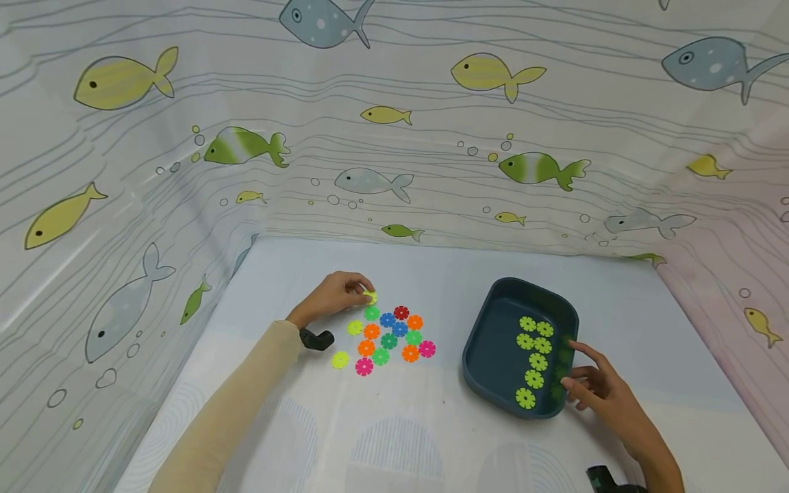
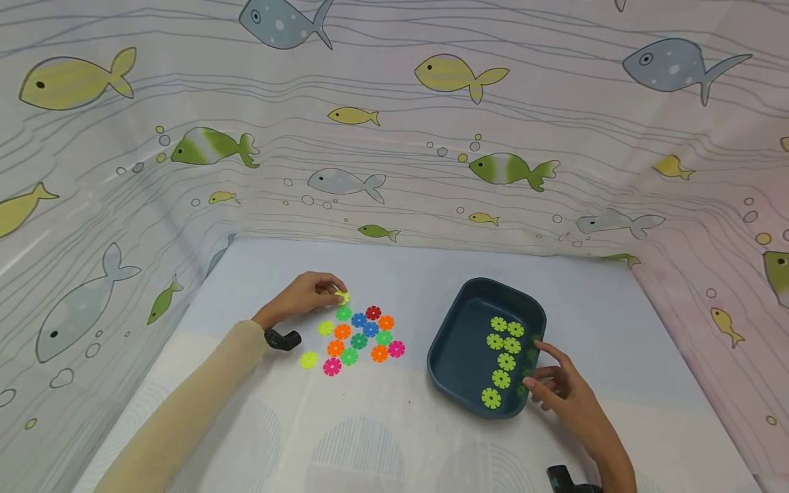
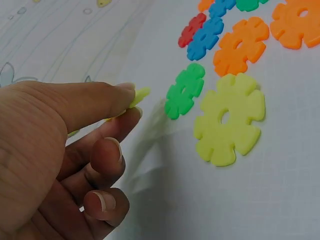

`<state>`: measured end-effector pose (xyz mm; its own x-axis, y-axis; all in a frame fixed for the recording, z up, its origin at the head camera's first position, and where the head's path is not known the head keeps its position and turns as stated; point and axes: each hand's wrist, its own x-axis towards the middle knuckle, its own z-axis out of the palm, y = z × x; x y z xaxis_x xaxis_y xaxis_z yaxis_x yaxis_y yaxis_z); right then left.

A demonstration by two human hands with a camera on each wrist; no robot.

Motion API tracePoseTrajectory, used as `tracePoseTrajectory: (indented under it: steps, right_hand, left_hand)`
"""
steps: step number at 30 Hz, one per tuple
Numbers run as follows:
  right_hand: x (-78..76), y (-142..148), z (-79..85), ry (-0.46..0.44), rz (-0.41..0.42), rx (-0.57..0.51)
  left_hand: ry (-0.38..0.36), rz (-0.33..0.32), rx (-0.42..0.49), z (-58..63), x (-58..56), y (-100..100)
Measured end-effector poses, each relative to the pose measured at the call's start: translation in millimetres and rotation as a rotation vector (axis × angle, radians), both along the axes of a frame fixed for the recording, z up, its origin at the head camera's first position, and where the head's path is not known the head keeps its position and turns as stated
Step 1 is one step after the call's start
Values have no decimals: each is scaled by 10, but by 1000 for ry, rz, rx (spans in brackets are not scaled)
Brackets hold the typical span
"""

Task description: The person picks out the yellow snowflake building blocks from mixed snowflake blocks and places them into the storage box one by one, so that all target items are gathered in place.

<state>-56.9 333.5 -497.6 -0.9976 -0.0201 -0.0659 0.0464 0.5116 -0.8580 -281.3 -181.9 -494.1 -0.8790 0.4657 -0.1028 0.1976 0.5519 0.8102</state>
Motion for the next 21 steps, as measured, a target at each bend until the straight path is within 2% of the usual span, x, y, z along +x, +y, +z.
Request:
tracePoseTrajectory:
  steps: [7, 13, 21]
  right_hand:
    - [0, -6, -8, -2, 4, 5]
    - [-6, -5, -10, -2, 4, 13]
    - [4, 0, 5, 6, 10, 2]
  left_hand:
    - [12, -27, 11, 106, 5, 78]
    - [32, -107, 48, 221, 25, 206]
    - [87, -227, 82, 335, 47, 480]
